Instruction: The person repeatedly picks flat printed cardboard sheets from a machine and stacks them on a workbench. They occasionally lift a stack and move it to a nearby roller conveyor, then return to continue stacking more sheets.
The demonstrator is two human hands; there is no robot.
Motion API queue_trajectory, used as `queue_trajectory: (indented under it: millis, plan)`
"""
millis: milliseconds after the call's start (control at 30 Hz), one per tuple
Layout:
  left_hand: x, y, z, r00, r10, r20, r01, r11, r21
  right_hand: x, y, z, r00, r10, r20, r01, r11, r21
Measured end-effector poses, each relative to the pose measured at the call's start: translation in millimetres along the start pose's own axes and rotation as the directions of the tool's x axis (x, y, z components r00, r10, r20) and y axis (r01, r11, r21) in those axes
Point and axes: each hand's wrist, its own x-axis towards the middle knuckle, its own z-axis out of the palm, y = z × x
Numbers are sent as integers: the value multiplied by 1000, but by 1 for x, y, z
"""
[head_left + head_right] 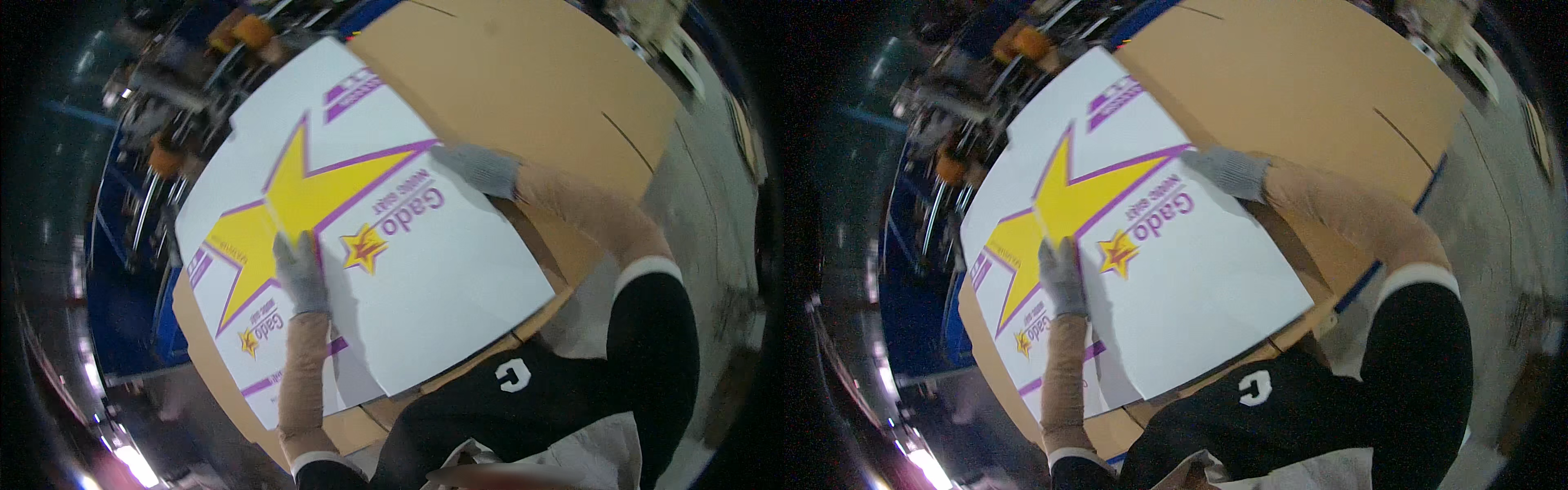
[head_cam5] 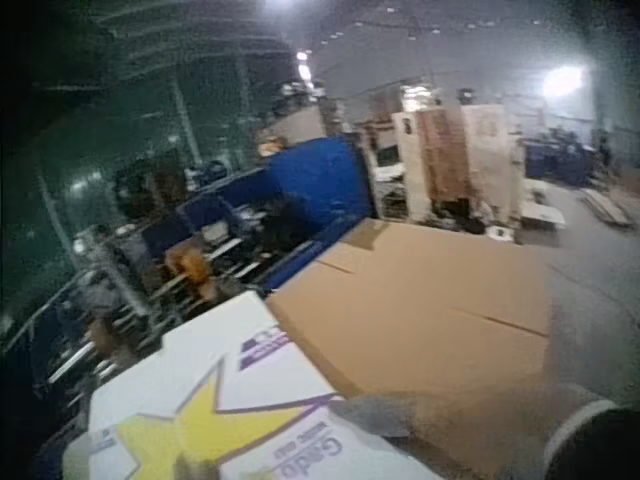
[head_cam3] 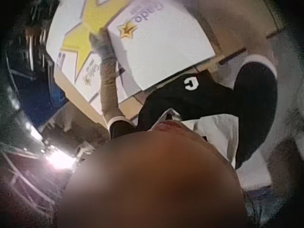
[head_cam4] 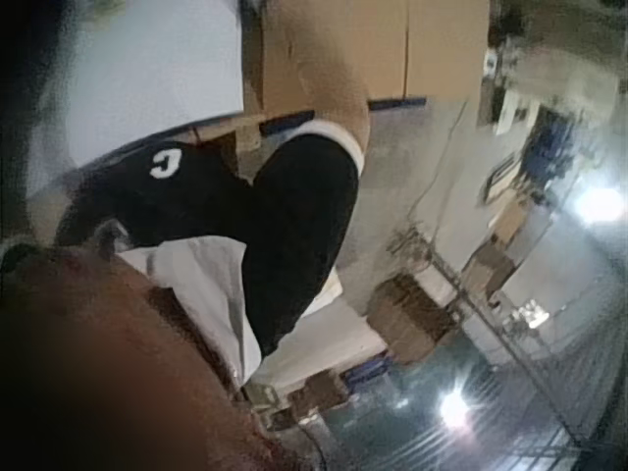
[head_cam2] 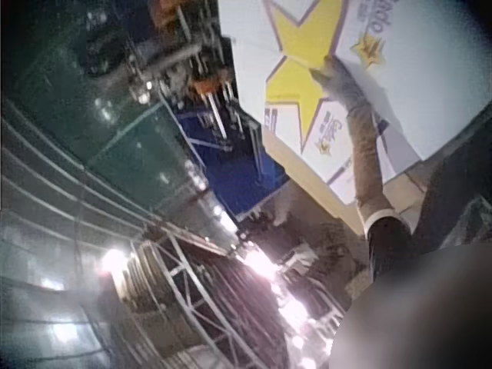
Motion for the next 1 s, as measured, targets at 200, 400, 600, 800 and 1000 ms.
queue_trajectory:
  millis: [200, 400, 600, 800, 1000]
  plan:
    - [-14, -21, 20, 971, 239, 24, -199, 743, 639, -3, -33, -3, 985, -115, -127, 31, 848, -529]
    - [-8, -19, 15, 917, 312, -250, -190, 890, 414, 11, -48, 3, 945, -32, -325, -235, 622, -747]
    - [-33, -27, -32, 951, -55, -304, -112, 856, -505, -39, -58, 48, 880, -396, -264, 23, 589, -807]
    - [-148, -27, -119, 977, 117, 180, -133, 988, 82, -173, -58, 95, 818, -498, 287, 526, 448, -723]
    - [-216, -40, -158, 904, 230, 361, -416, 667, 618, -177, -29, 65, 816, -538, 213, 476, 417, -774]
